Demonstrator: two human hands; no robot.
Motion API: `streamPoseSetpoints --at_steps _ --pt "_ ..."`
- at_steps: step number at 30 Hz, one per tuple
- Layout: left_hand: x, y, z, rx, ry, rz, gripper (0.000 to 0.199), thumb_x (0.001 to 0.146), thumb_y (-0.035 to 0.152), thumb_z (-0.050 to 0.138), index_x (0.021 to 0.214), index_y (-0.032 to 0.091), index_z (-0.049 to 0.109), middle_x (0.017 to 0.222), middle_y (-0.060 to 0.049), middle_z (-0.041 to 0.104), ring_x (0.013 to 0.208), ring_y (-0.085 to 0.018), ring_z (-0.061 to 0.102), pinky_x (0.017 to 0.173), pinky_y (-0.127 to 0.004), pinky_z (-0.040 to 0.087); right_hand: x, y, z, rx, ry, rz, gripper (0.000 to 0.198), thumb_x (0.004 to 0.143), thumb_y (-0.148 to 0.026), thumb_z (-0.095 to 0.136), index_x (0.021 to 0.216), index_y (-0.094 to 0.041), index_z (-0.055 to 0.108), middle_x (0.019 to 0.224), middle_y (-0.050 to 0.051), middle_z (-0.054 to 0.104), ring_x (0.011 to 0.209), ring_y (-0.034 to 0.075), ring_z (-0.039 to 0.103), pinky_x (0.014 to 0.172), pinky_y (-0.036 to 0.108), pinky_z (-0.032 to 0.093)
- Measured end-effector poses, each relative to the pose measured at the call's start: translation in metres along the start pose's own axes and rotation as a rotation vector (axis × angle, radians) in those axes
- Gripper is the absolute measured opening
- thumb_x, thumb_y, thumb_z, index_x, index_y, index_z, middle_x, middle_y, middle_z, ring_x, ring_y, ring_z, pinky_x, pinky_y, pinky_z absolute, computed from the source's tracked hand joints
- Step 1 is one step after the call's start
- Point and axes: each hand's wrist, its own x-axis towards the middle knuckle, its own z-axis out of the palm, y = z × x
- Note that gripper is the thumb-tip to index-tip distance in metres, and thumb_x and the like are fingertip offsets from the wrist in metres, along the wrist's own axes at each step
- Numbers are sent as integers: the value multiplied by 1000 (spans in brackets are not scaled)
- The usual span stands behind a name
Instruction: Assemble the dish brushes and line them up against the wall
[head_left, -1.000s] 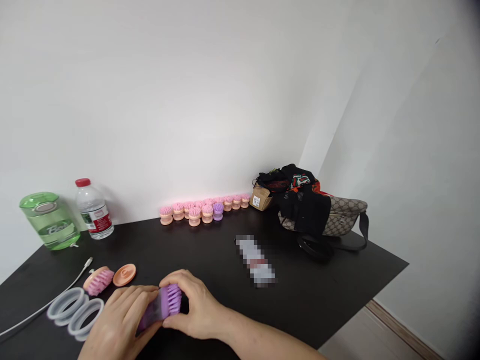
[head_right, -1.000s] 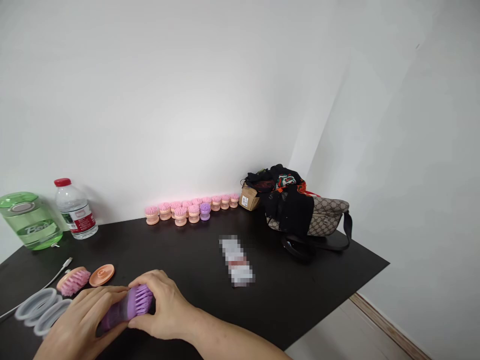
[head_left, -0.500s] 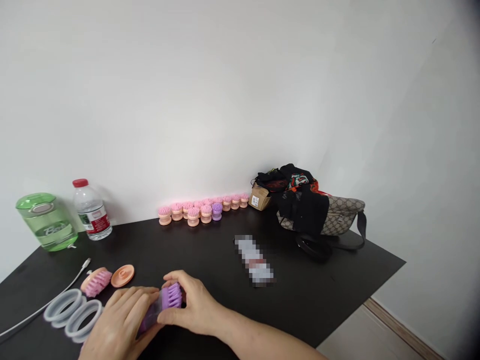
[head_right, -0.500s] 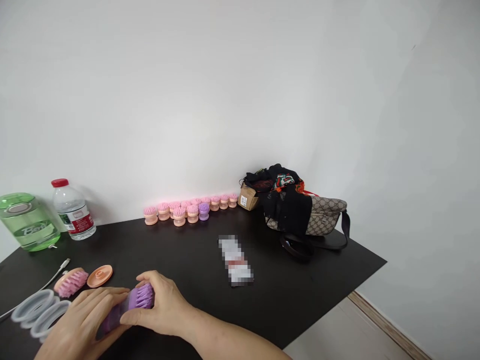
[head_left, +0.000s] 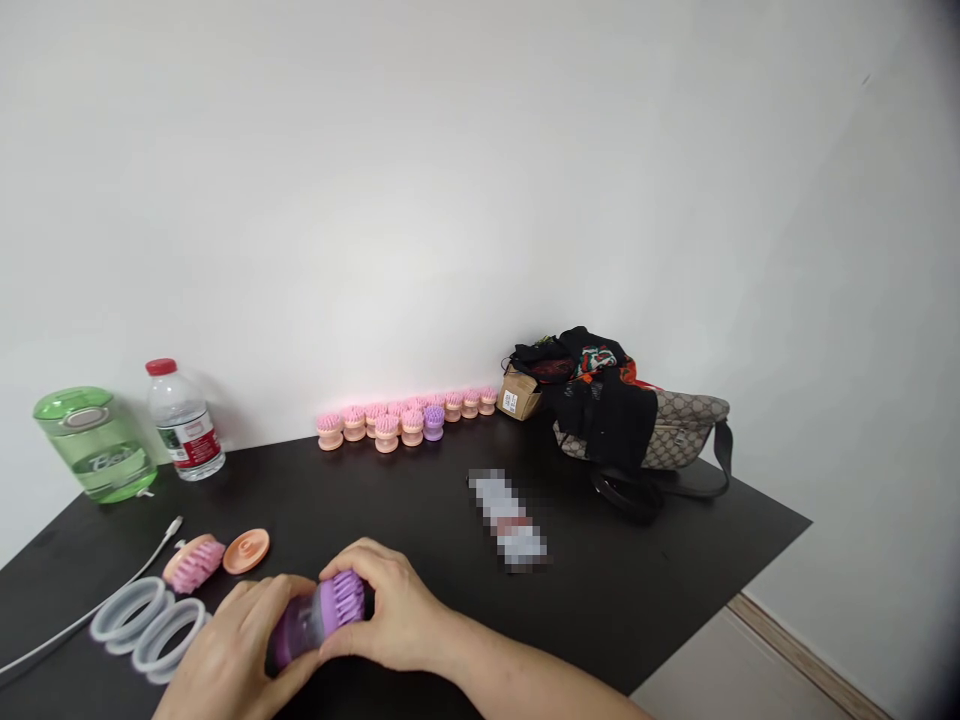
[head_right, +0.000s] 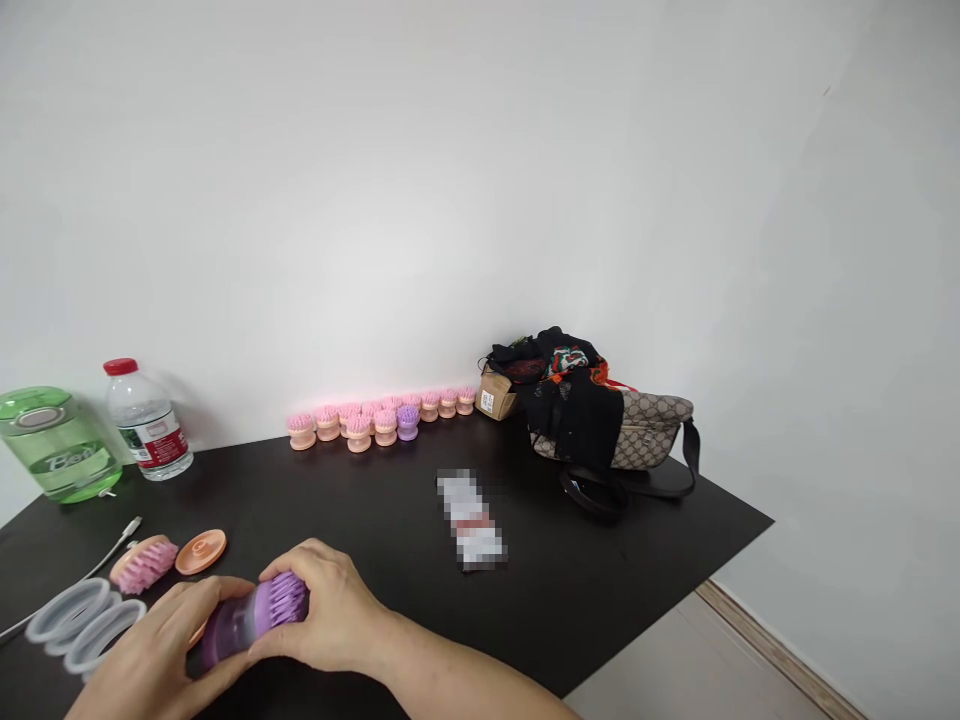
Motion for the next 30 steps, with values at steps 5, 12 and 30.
streamPoseSetpoints --at_steps 5,12,30 --pt "-2 -4 -7 -129 -174 -199 30 73 45 77 92 26 65 82 2 74 63 -16 71 55 -18 56 2 -3 -12 38 -4 -215 47 62 -38 91 101 -23 69 105 4 69 100 21 65 92 31 50" --pt "-13 -21 -7 -176 -99 -220 47 79 46 70 122 29 62 114 -1 75 104 -23 73 78 -19 60 5 -7 -31 -10 179 -4 55 60 -13 90 109 -23 67 109 4 65 100 21 65 91 34 51" --pt "-2 -12 -3 -310 -15 -268 44 65 53 81 98 27 67 98 -3 76 90 -24 75 72 -22 62 6 25 -5 -201 180 -297 60 68 -34 88 119 -20 61 123 11 65 124 27 55 105 43 47"
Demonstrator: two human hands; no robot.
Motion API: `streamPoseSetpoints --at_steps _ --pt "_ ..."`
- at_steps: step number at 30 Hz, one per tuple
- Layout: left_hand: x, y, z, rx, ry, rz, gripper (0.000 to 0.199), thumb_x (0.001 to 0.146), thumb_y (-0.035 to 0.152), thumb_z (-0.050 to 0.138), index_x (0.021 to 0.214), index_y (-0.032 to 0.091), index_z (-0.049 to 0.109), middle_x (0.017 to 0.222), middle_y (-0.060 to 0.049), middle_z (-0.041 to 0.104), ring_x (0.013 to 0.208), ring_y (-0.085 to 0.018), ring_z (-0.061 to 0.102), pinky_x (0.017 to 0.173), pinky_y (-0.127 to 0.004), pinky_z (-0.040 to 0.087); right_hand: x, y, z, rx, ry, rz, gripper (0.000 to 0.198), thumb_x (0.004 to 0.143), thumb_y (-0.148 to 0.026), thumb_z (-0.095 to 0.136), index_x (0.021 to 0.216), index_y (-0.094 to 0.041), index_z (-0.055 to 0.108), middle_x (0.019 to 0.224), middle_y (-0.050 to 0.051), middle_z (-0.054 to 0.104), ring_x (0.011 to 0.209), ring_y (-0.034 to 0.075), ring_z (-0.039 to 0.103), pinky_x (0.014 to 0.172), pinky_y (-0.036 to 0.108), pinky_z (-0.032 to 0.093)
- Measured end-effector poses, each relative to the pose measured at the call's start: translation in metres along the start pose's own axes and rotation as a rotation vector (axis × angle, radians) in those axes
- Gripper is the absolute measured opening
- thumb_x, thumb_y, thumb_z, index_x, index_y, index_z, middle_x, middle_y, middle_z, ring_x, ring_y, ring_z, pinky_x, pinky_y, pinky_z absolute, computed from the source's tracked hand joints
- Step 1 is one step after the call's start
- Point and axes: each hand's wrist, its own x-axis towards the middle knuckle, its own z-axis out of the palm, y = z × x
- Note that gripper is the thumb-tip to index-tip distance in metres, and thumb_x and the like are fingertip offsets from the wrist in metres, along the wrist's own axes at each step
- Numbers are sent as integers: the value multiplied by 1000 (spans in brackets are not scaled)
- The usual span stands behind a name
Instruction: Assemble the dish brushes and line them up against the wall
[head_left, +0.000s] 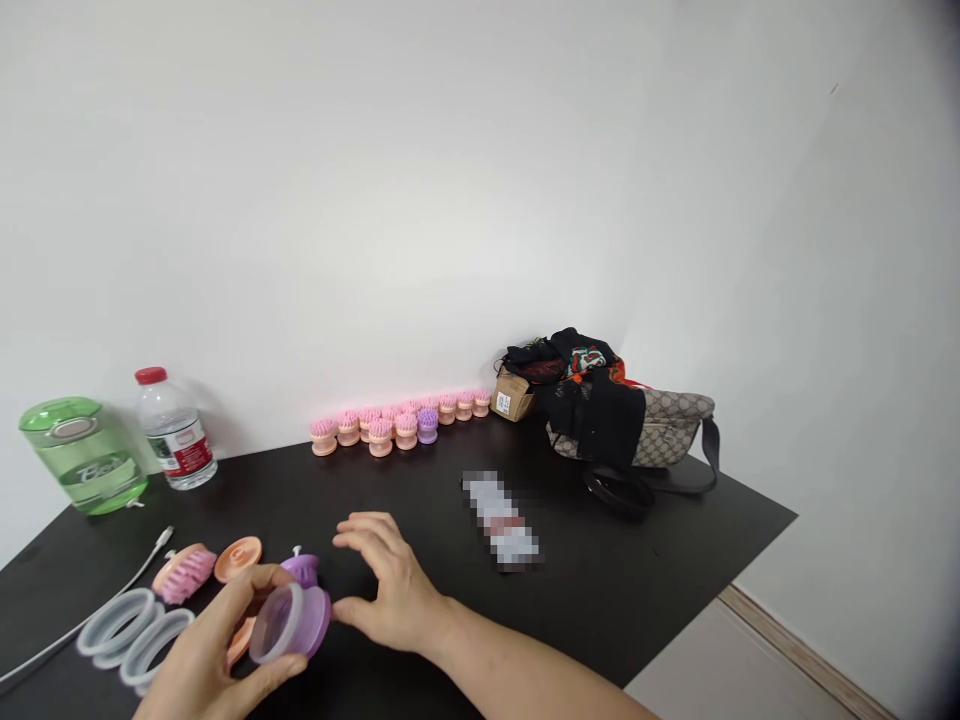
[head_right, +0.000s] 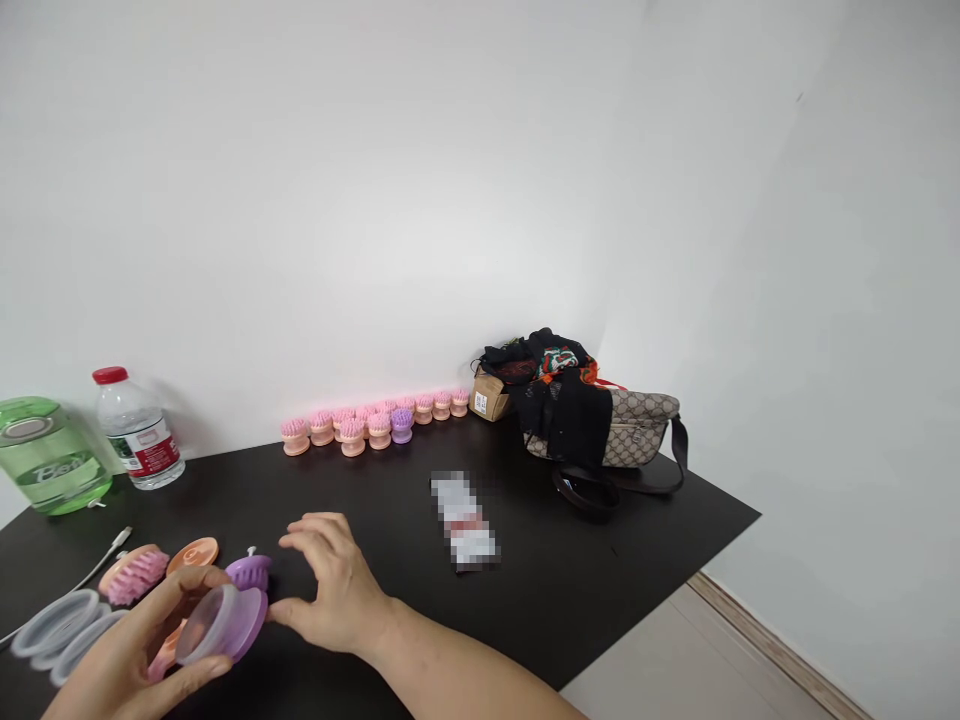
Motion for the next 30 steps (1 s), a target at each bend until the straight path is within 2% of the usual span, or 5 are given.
streamPoseSetpoints --at_steps 3,6,10,22,30 --pt "-4 -7 4 -94 14 -72 45 68 52 80 102 27 65 102 -4 75 83 -22 76 67 -22 62 0 1 6 0 -44 -227 59 73 -49 82 118 -18 59 111 12 71 118 27 60 105 43 47" --pt "-6 -10 7 -123 -21 -98 47 68 49 81 106 28 63 104 -4 74 84 -23 75 68 -23 62 -2 2 14 -23 -105 -281 73 73 -62 77 124 -15 54 108 14 73 117 29 62 103 43 49" --pt "-4 -8 8 -95 -93 -18 46 69 44 82 109 30 64 105 -3 73 90 -23 74 73 -22 61 -3 3 16 -32 -49 -324 67 82 -64 67 121 -10 59 100 15 74 110 25 64 99 39 51" --pt "5 12 3 -47 -156 -86 36 67 47 81 92 25 67 79 2 74 60 -17 72 54 -17 59 -3 -4 12 -9 -70 -253 59 82 -57 72 120 -14 59 107 14 73 107 24 63 98 39 51" --pt "0 1 8 -20 -208 -142 28 66 35 79 87 24 64 71 5 70 56 -13 68 51 -15 54 -3 -4 11 -19 -105 -216 53 77 -54 78 114 -21 58 105 11 71 111 26 61 98 42 49"
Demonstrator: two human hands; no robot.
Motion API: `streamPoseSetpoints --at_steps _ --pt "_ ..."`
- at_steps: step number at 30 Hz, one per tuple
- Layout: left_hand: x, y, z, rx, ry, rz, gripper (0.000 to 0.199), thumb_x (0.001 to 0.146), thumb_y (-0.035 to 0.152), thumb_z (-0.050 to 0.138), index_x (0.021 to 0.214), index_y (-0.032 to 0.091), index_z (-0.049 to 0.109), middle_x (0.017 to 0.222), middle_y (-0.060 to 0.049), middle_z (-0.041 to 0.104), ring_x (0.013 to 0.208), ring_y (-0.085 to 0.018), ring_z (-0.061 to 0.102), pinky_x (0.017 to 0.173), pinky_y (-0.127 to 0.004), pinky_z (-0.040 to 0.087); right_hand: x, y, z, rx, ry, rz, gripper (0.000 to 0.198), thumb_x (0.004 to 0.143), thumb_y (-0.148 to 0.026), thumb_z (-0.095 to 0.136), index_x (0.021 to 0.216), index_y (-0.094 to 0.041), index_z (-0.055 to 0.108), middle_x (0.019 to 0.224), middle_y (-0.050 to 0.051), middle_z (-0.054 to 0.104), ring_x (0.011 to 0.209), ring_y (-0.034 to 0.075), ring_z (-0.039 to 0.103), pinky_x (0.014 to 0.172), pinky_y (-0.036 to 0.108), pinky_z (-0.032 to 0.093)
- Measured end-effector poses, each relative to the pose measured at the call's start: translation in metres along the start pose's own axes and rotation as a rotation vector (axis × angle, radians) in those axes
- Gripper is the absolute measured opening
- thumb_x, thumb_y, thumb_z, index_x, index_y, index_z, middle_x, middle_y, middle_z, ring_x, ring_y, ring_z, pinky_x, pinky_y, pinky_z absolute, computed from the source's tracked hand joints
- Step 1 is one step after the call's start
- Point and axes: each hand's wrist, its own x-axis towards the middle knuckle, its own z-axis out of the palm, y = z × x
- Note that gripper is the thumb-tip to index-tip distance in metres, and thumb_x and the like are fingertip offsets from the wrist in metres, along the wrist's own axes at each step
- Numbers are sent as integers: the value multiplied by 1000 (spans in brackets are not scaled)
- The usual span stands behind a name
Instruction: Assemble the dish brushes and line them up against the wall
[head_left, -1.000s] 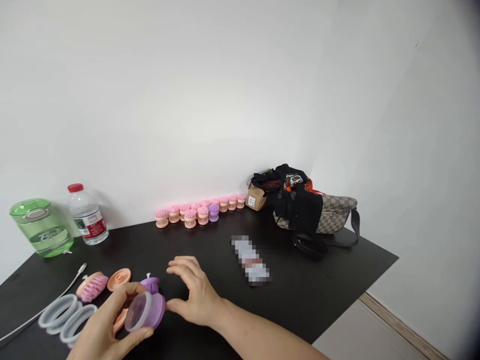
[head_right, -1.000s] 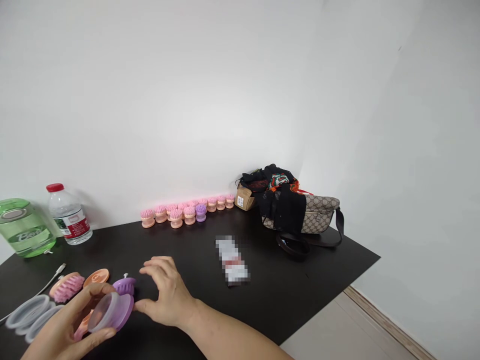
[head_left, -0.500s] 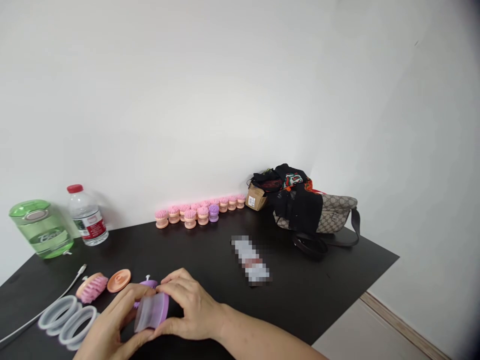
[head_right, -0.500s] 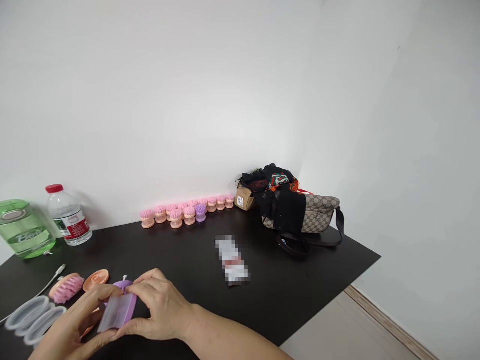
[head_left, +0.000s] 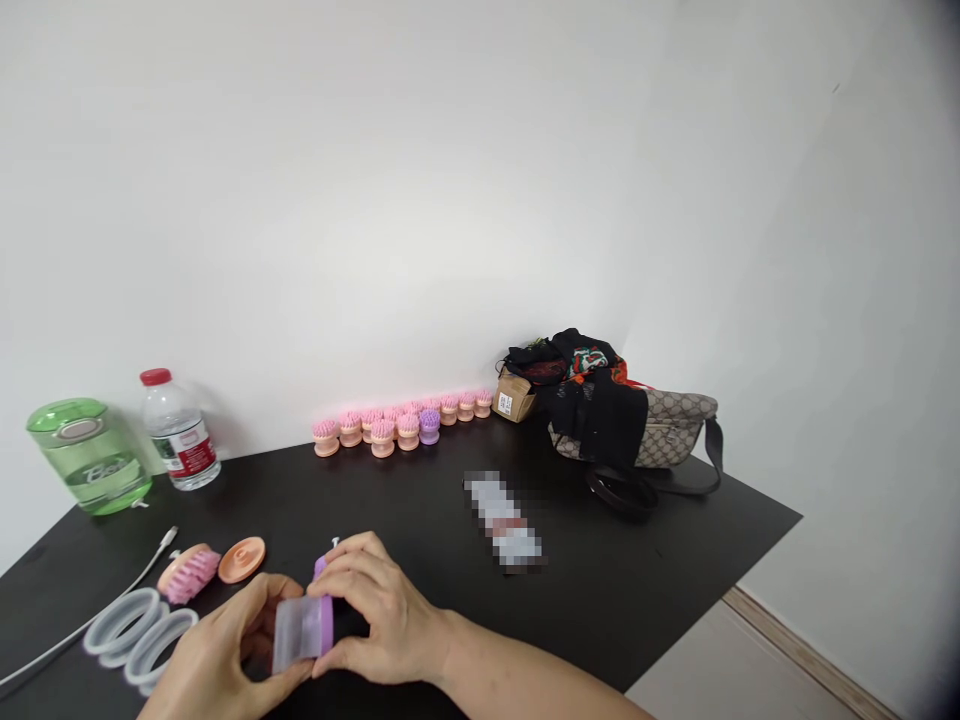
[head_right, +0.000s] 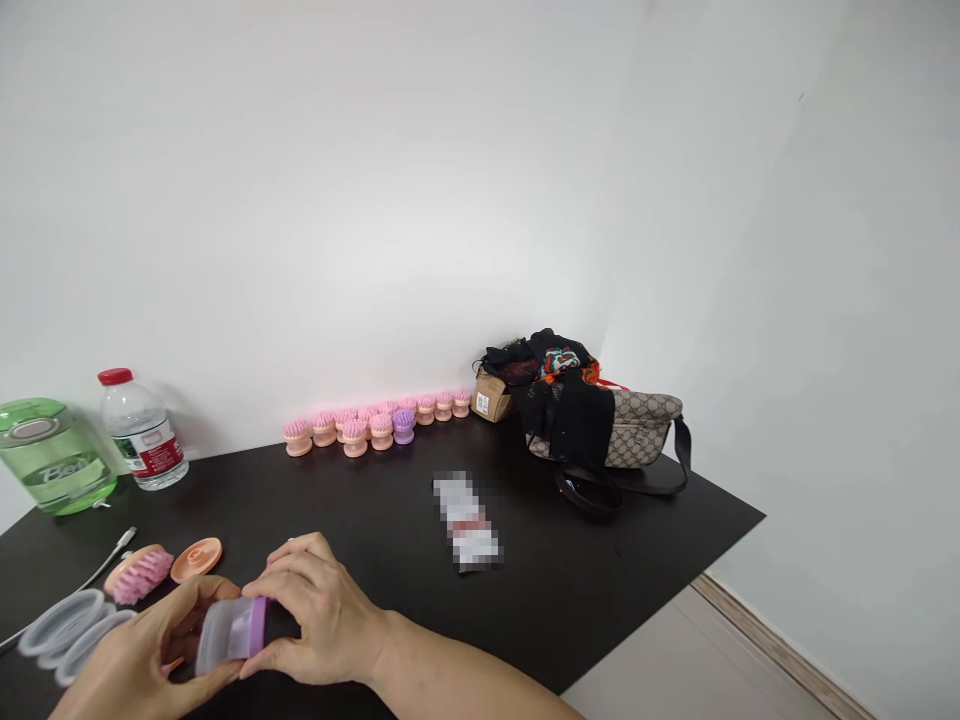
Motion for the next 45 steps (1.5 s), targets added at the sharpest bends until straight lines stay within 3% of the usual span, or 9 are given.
streamPoseSetpoints --at_steps 7,12,18,21,24,30,36,41,45 --pt "-2 9 -4 -28 -38 5 25 76 47 70 82 24 66 66 4 67 54 -14 62 48 -17 51 6 -13 -13 -30 61 -156 23 90 -35 64 109 -24 57 108 8 67 112 21 60 99 38 49" --pt "-4 10 -11 74 8 55 29 81 52 63 75 24 64 56 6 57 47 -12 54 42 -17 44 7 -16 -23 -49 9 -72 21 88 -21 61 107 -26 55 113 8 64 111 21 61 97 39 51" --pt "-9 -2 -16 316 69 176 35 80 53 68 107 30 69 90 1 72 71 -18 68 62 -20 54 7 -6 -31 17 90 344 54 68 -12 83 112 -23 53 115 7 63 110 23 60 96 38 50" --pt "-8 -4 -16 416 0 289 38 82 47 68 117 34 68 99 -2 72 91 -22 69 78 -25 56 8 1 -35 -11 21 687 55 65 -11 84 110 -24 55 111 4 63 105 23 62 93 38 50" --pt "-9 -10 -14 470 -56 313 39 83 42 65 121 34 67 100 -4 71 94 -24 67 83 -29 55 6 9 -36 -28 -43 800 50 64 -17 86 104 -24 59 104 2 62 98 23 64 88 38 52" --pt "-16 -20 -7 562 -14 268 45 72 23 65 115 35 71 104 -5 70 106 -30 62 93 -40 48 -1 16 -26 -23 -171 725 48 59 -23 93 96 -23 63 106 3 65 108 26 60 92 39 50" --pt "-15 -26 2 644 120 301 52 73 27 68 124 35 66 129 -6 65 126 -36 53 102 -46 44 -2 15 -12 -99 -269 495 66 64 -24 92 120 -25 59 114 6 67 116 29 55 96 42 50" --pt "-7 -32 7 712 -20 337 74 71 37 78 139 45 51 150 -2 52 136 -38 46 110 -54 38 -4 14 -1 -92 -256 392 71 68 -29 89 130 -24 56 131 9 61 120 29 54 101 42 49" --pt "-1 -33 10 715 -115 280 69 68 35 81 133 45 58 154 -2 46 138 -41 44 114 -63 29 -5 12 5 11 -275 339 75 72 -27 86 138 -24 50 141 10 55 130 27 51 109 41 44"
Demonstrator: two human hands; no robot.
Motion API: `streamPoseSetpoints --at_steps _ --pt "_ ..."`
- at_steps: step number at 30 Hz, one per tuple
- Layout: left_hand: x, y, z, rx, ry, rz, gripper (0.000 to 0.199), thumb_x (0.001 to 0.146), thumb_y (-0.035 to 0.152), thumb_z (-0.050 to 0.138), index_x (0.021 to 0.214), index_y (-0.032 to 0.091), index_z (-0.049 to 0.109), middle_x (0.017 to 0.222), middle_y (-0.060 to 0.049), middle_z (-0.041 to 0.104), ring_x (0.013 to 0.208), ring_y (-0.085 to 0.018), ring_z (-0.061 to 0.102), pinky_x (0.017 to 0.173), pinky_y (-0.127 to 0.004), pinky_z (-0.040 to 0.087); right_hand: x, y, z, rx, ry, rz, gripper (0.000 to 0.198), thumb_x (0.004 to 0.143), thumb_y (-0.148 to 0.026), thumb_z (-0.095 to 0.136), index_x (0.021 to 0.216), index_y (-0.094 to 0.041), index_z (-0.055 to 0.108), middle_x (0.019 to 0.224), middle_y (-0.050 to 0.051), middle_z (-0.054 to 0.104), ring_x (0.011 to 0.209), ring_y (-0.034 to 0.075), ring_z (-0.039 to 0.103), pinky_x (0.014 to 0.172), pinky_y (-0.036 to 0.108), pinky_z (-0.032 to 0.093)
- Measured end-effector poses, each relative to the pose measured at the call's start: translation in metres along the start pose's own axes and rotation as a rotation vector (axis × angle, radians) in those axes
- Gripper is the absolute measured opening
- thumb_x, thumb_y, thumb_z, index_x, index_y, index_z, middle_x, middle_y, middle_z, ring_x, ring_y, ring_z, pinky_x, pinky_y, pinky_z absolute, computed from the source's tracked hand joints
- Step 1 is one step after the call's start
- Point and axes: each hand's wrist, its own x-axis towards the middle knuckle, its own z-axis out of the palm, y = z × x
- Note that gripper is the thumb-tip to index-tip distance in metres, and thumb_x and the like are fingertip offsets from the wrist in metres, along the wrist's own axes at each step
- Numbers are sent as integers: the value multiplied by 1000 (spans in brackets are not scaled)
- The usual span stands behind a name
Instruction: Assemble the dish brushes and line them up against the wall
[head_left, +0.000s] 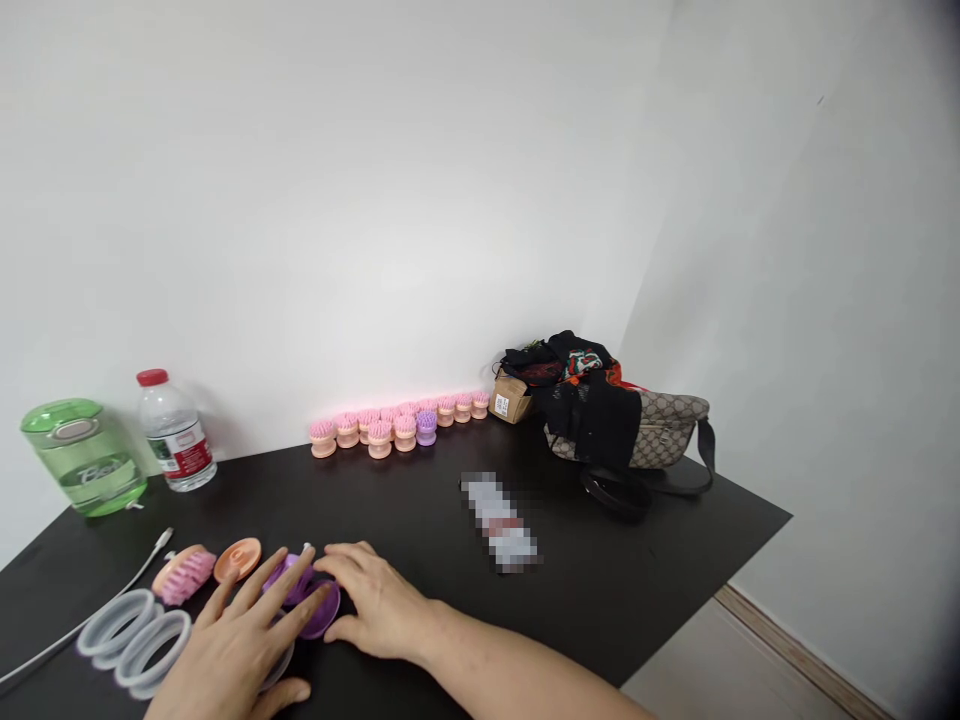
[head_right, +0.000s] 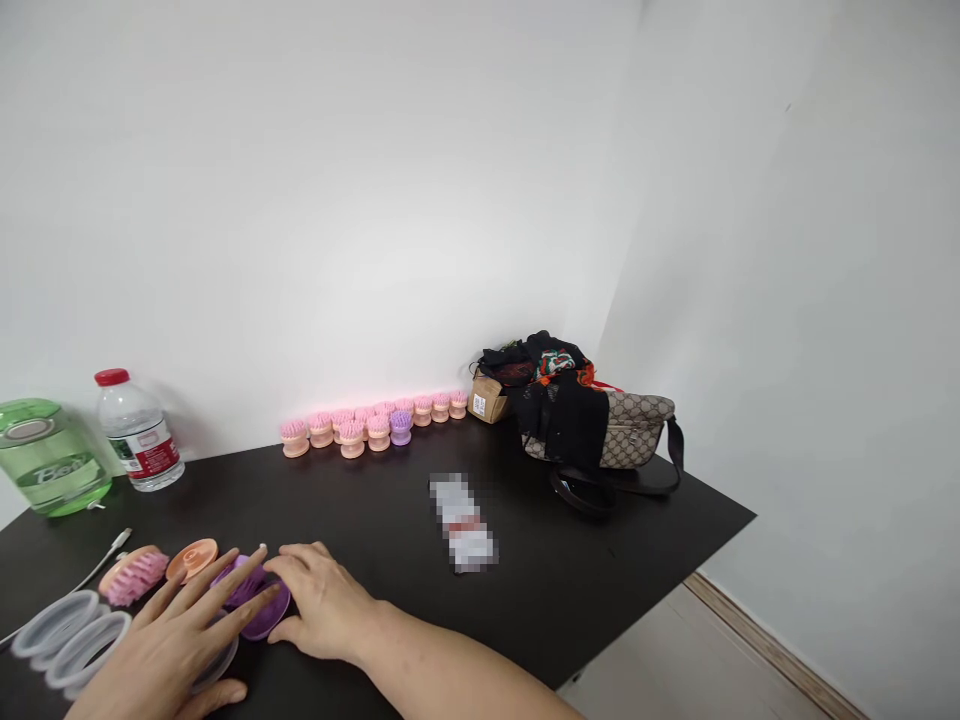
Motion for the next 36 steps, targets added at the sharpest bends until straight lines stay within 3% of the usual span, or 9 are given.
streamPoseSetpoints --at_steps 3,7,12,17,21,26,32,36 --pt "2 -4 -1 22 -35 -58 61 68 28 79 124 47 65 153 -3 47 138 -43 44 109 -68 32 -1 -3 1 56 -39 -55 77 76 -20 83 143 -23 46 147 12 49 137 25 47 114 37 39" --pt "1 -19 0 74 15 -106 50 71 25 77 116 45 71 148 -3 53 136 -44 46 107 -67 35 -2 -6 0 25 -35 -60 74 76 -17 82 142 -20 48 147 14 49 137 26 46 114 35 39" --pt "-8 -41 9 197 42 -153 44 81 25 65 119 46 69 146 -7 56 126 -41 57 99 -64 44 -4 -6 -1 -14 8 -9 65 77 -21 82 136 -25 54 135 9 57 126 25 54 106 36 49" --pt "-13 -46 6 210 20 -244 47 89 20 51 125 45 65 150 -6 52 131 -42 52 98 -65 44 -6 -9 -3 -95 -68 -28 55 81 -26 79 132 -21 58 136 11 55 126 25 53 106 35 48" --pt "-14 -57 3 173 4 -269 48 90 22 50 129 46 62 153 -2 48 134 -41 49 95 -62 47 -5 -13 -7 -135 -107 -12 55 82 -27 78 132 -17 58 136 13 55 126 25 52 106 34 48" --pt "-19 -75 9 228 32 -277 44 90 28 51 129 43 63 153 -1 47 127 -41 56 87 -59 51 -5 -14 -7 -153 -114 -7 58 81 -28 79 133 -16 57 135 13 56 123 26 54 105 35 49" --pt "-19 -65 -1 321 75 -300 34 83 33 60 114 37 74 143 -12 58 129 -45 53 92 -65 47 -6 -12 -12 -140 -40 -24 61 80 -26 79 136 -15 55 134 13 56 124 25 52 107 33 47" --pt "-8 -43 -6 304 171 -232 43 75 43 71 117 31 74 145 -12 56 132 -46 49 104 -65 40 -6 -9 -25 -141 60 17 58 80 -22 78 134 -18 56 135 11 57 125 24 51 109 33 45"
